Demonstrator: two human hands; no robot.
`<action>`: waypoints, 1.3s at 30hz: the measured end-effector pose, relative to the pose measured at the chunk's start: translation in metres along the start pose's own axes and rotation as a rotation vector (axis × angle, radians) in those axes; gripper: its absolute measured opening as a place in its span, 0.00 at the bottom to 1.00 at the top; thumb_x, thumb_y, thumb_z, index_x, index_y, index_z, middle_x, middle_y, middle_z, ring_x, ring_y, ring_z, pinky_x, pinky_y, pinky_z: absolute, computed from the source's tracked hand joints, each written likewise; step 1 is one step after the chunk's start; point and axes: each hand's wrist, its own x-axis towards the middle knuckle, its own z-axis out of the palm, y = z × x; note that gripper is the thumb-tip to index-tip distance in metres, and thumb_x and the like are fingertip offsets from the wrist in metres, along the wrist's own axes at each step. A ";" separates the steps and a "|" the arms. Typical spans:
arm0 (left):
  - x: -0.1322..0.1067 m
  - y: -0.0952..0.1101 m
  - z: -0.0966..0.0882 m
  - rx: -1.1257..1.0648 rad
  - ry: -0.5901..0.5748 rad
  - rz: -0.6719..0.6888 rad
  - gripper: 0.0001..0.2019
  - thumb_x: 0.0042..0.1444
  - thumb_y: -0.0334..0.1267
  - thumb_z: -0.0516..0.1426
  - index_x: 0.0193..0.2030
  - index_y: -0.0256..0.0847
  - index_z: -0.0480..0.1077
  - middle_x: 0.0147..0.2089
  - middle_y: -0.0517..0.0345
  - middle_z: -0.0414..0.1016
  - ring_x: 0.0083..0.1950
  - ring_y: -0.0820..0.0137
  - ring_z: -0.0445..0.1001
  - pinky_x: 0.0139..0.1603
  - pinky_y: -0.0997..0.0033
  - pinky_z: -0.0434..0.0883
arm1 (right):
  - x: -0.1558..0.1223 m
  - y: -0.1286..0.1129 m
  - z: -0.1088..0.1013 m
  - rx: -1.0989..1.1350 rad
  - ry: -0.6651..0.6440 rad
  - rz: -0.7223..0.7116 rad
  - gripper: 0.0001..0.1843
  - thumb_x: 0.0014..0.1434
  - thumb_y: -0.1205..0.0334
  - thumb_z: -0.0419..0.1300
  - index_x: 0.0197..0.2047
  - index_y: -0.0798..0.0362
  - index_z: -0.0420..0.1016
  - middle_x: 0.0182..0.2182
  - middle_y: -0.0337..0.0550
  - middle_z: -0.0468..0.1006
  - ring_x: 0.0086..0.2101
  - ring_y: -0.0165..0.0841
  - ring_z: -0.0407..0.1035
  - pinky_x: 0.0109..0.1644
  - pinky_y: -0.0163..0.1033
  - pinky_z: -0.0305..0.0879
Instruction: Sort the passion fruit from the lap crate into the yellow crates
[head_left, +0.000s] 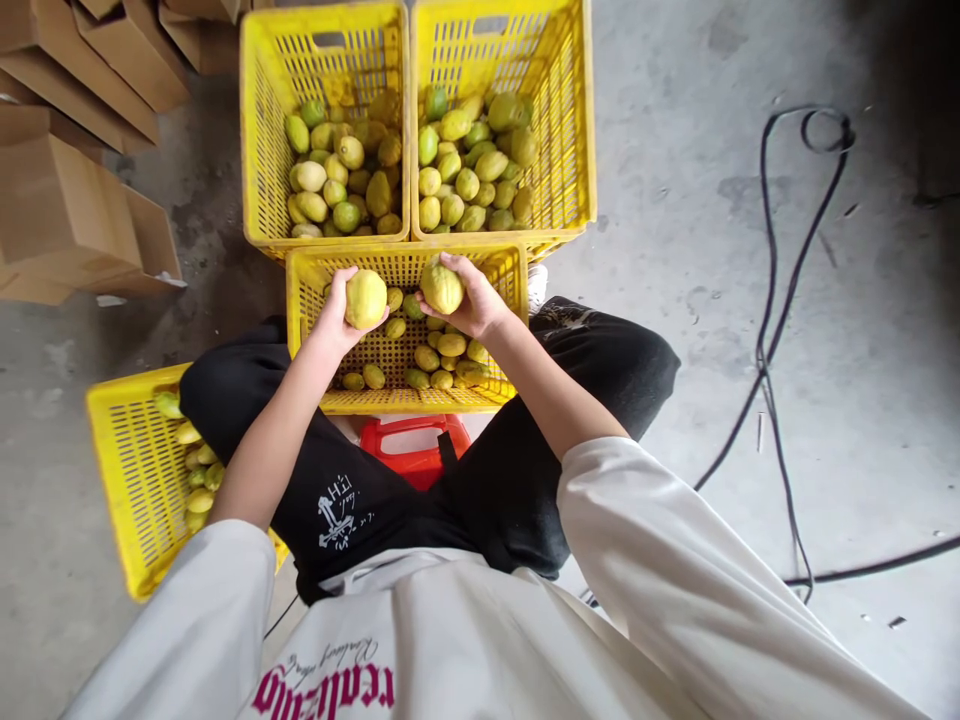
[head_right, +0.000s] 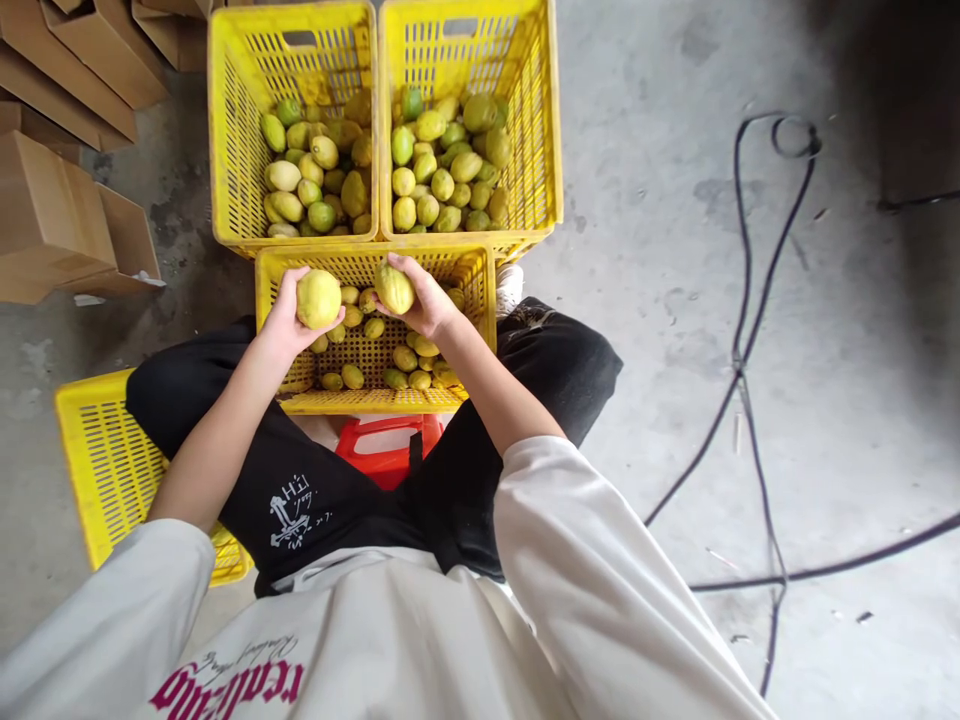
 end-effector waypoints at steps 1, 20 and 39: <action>-0.001 0.000 0.002 0.001 0.005 -0.001 0.07 0.85 0.42 0.63 0.50 0.50 0.79 0.42 0.56 0.83 0.59 0.58 0.92 0.67 0.61 0.92 | 0.000 0.001 -0.001 -0.003 -0.008 0.003 0.26 0.75 0.34 0.84 0.51 0.43 0.82 0.37 0.39 0.86 0.43 0.43 0.87 0.48 0.46 0.91; 0.001 -0.001 -0.005 0.067 -0.081 -0.042 0.21 0.69 0.51 0.84 0.51 0.48 0.81 0.44 0.59 0.88 0.52 0.61 0.95 0.63 0.62 0.92 | -0.003 -0.005 0.003 -0.096 -0.109 -0.075 0.31 0.72 0.29 0.80 0.60 0.44 0.84 0.46 0.45 0.91 0.60 0.55 0.89 0.65 0.59 0.93; -0.010 0.004 0.009 -0.020 -0.009 -0.061 0.15 0.89 0.45 0.56 0.48 0.47 0.79 0.40 0.53 0.86 0.45 0.63 0.91 0.48 0.74 0.87 | -0.006 0.002 0.011 -0.032 0.079 0.011 0.23 0.72 0.47 0.85 0.50 0.41 0.76 0.41 0.34 0.86 0.43 0.40 0.87 0.48 0.45 0.92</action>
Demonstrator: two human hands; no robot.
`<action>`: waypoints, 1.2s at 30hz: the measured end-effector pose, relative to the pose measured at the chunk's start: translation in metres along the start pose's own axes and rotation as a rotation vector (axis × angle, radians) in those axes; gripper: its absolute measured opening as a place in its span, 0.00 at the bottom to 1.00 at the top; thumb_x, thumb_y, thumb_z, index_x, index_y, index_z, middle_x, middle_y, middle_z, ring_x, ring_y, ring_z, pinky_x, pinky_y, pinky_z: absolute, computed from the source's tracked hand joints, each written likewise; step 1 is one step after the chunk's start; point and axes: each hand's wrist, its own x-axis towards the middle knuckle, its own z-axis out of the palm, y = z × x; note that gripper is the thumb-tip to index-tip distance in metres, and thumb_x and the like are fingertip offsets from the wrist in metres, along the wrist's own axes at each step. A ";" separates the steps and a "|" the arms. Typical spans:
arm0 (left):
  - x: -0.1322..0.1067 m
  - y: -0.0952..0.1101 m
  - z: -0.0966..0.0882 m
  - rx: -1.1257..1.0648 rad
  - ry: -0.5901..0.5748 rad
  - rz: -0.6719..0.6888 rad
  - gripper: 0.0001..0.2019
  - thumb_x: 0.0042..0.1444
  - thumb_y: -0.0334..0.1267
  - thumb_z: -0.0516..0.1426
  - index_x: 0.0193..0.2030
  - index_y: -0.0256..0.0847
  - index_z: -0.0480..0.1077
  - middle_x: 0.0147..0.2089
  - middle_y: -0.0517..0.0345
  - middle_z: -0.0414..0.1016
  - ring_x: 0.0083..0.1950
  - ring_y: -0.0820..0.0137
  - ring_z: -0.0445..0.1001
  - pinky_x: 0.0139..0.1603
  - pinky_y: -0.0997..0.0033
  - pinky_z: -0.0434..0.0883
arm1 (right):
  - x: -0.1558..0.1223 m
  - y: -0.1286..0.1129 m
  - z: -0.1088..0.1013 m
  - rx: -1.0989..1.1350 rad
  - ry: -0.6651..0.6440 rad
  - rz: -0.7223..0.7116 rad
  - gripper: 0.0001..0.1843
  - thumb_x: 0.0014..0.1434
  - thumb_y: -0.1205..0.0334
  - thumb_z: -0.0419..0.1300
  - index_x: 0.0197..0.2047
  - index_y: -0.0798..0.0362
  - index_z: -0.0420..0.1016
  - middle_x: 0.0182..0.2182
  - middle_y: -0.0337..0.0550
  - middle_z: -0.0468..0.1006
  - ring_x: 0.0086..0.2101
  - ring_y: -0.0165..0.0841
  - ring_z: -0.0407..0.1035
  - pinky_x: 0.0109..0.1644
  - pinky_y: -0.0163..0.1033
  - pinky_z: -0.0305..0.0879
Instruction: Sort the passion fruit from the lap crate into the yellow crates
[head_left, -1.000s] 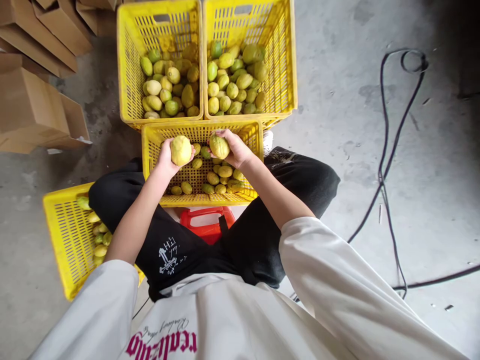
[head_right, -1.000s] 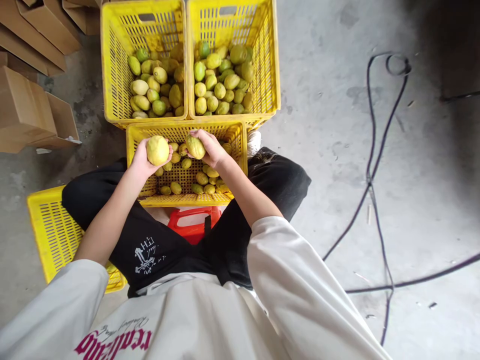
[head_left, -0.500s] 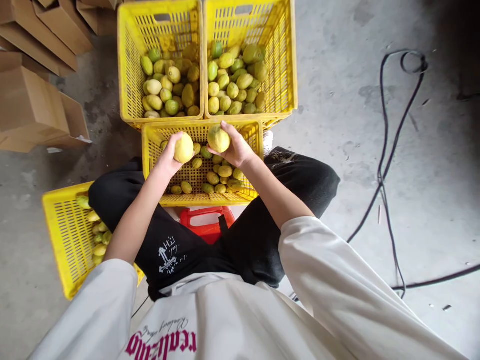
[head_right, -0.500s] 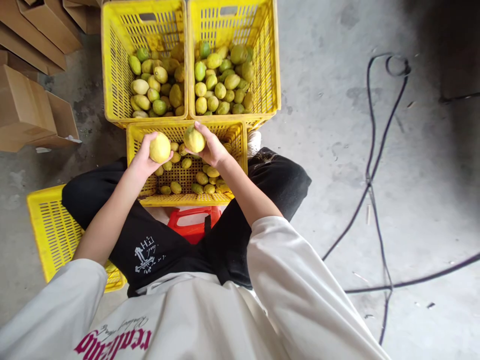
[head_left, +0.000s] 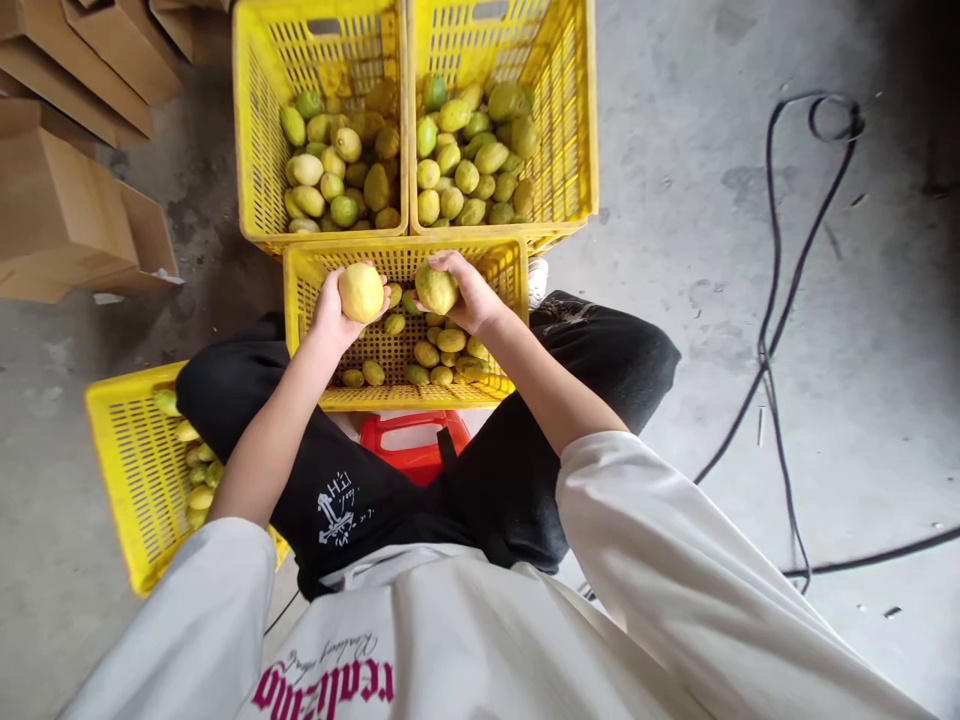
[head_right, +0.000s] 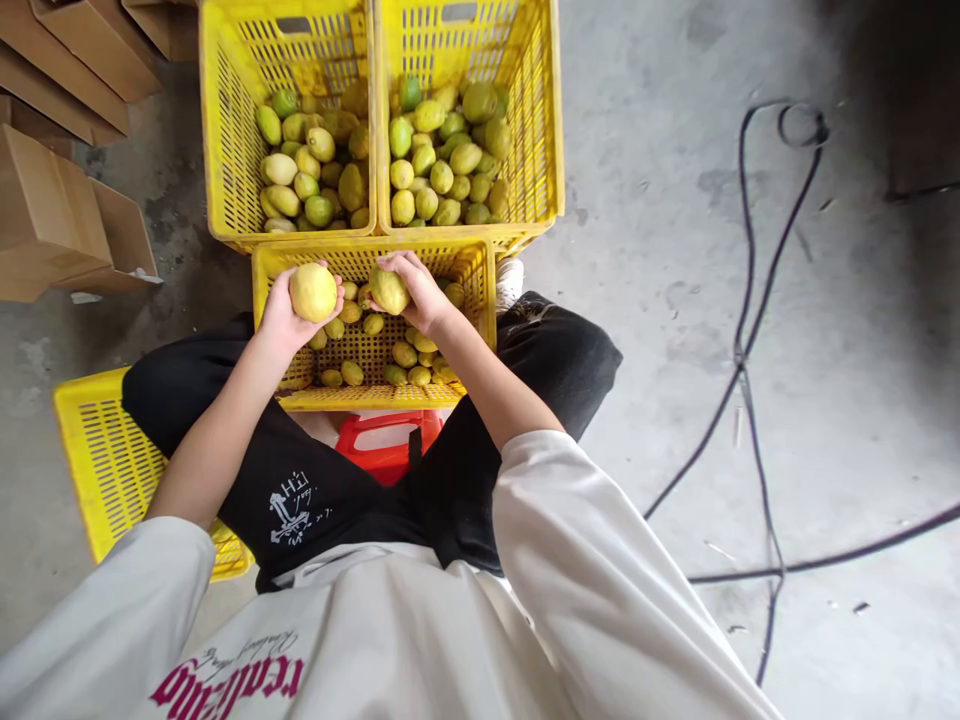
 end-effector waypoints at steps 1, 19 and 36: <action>0.001 0.000 -0.001 -0.003 0.020 -0.002 0.14 0.89 0.47 0.58 0.50 0.47 0.80 0.41 0.53 0.86 0.46 0.62 0.92 0.49 0.72 0.88 | -0.001 -0.001 0.000 0.004 0.001 0.001 0.23 0.72 0.43 0.85 0.51 0.41 0.77 0.41 0.34 0.86 0.43 0.40 0.87 0.49 0.45 0.92; 0.010 0.000 -0.009 -0.045 0.172 0.130 0.11 0.84 0.50 0.69 0.49 0.50 0.79 0.42 0.55 0.83 0.62 0.55 0.93 0.68 0.63 0.92 | 0.003 0.002 -0.004 0.072 0.019 -0.094 0.23 0.76 0.36 0.80 0.51 0.41 0.77 0.40 0.34 0.81 0.52 0.41 0.88 0.58 0.48 0.93; 0.014 0.002 -0.010 -0.139 0.131 -0.008 0.14 0.84 0.41 0.59 0.68 0.52 0.83 0.56 0.47 0.91 0.62 0.54 0.95 0.50 0.67 0.94 | -0.006 -0.008 -0.006 0.185 0.040 0.091 0.14 0.83 0.47 0.76 0.50 0.47 0.83 0.39 0.44 0.89 0.47 0.43 0.92 0.48 0.43 0.97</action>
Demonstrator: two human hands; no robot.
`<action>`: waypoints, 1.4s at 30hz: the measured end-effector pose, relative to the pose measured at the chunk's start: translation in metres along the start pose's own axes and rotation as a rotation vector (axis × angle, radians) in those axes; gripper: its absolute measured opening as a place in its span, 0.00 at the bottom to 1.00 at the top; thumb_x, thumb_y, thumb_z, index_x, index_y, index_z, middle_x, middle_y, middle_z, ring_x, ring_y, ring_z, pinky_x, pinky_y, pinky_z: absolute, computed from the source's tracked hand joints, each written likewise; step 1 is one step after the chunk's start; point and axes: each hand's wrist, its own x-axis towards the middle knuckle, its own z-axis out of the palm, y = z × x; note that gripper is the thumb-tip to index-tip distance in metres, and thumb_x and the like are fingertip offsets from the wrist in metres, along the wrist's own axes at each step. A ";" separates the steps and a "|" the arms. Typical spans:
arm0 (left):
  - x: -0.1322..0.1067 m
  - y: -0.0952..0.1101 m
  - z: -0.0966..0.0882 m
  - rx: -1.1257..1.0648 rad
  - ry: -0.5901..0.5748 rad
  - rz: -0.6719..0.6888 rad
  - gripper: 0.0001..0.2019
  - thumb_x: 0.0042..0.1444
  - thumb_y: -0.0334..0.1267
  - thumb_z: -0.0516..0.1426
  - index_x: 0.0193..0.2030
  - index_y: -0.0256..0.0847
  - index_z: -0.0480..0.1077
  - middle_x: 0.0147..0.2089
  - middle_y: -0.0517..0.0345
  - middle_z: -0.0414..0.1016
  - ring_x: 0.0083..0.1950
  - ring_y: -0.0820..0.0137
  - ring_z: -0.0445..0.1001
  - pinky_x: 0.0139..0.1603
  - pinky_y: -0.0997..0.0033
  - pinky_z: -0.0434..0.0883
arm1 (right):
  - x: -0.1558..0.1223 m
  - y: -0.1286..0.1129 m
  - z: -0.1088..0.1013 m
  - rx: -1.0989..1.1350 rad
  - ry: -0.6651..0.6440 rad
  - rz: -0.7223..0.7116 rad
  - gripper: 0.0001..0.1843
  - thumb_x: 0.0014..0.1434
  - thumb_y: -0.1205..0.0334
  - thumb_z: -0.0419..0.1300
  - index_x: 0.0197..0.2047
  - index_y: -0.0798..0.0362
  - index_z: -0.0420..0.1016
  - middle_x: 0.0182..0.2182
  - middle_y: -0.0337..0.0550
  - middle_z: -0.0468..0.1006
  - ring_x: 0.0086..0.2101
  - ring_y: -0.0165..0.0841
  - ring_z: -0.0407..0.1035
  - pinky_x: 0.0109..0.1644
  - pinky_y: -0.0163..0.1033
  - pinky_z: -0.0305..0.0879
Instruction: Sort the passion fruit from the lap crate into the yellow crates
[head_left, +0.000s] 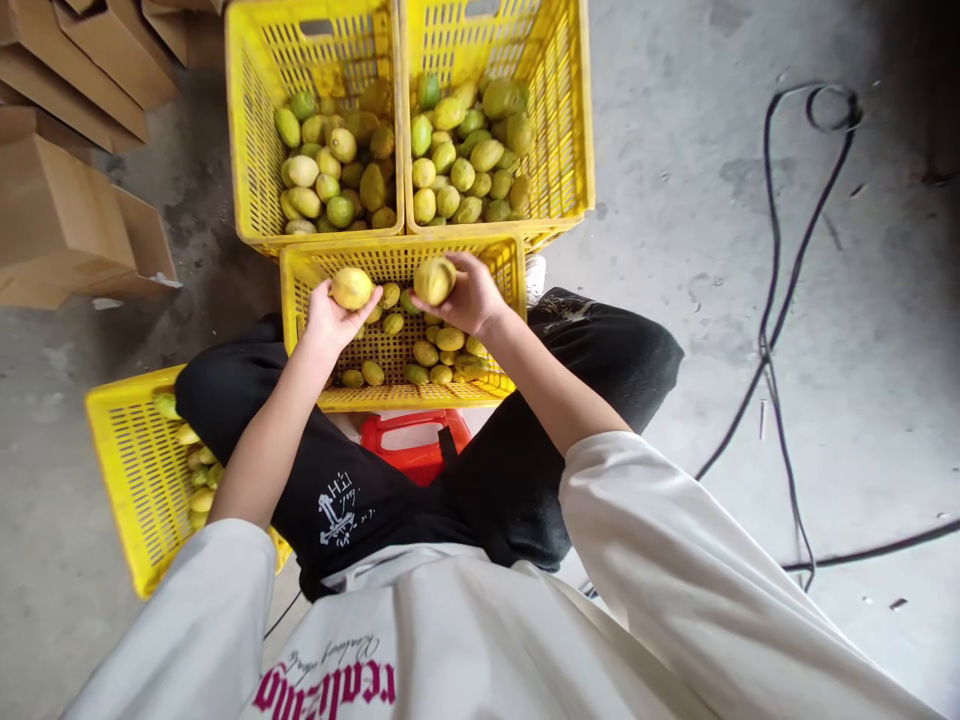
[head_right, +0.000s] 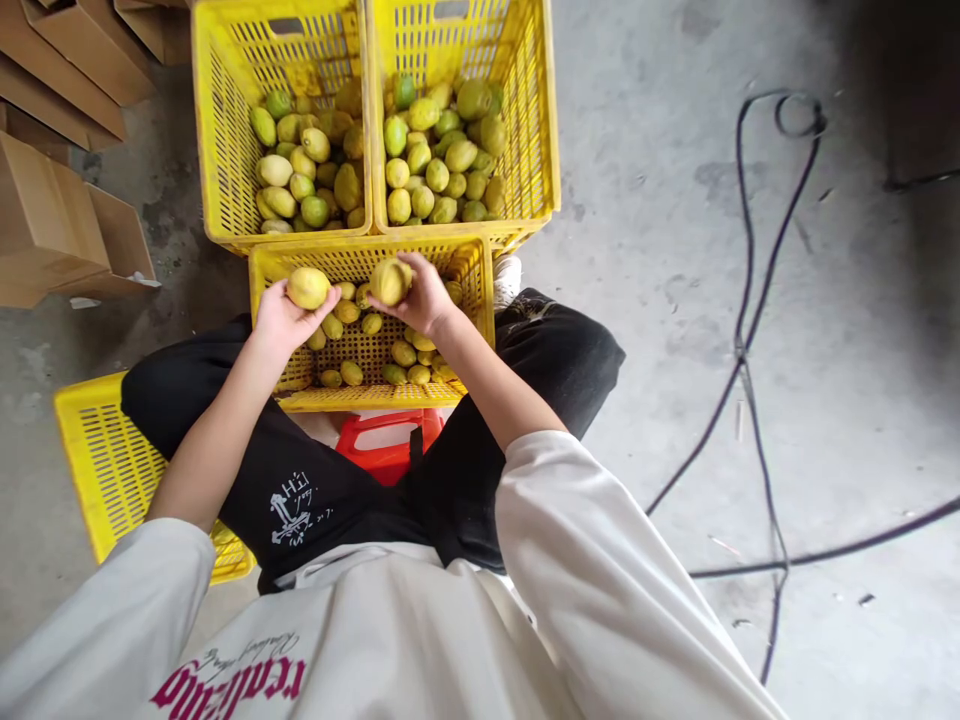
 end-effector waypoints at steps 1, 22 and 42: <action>-0.004 0.004 0.001 -0.040 -0.050 0.040 0.17 0.87 0.42 0.56 0.71 0.50 0.83 0.59 0.45 0.91 0.65 0.54 0.95 0.51 0.68 0.93 | -0.005 -0.008 0.003 0.109 -0.040 -0.080 0.16 0.89 0.46 0.69 0.51 0.49 0.84 0.43 0.47 0.91 0.50 0.39 0.92 0.51 0.38 0.96; 0.040 0.020 -0.018 0.215 -0.259 0.350 0.15 0.80 0.56 0.66 0.49 0.47 0.80 0.49 0.50 0.92 0.57 0.58 0.95 0.58 0.70 0.89 | 0.056 -0.019 -0.038 -0.357 0.130 -0.302 0.39 0.84 0.27 0.76 0.35 0.44 0.65 0.25 0.31 0.62 0.27 0.30 0.61 0.31 0.35 0.65; 0.042 -0.026 -0.019 1.254 -0.279 0.219 0.07 0.84 0.35 0.59 0.52 0.44 0.79 0.53 0.50 0.94 0.56 0.60 0.95 0.68 0.60 0.85 | 0.047 0.005 -0.054 -0.542 0.044 -0.455 0.44 0.72 0.45 0.92 0.27 0.46 0.62 0.22 0.30 0.67 0.26 0.26 0.66 0.34 0.31 0.71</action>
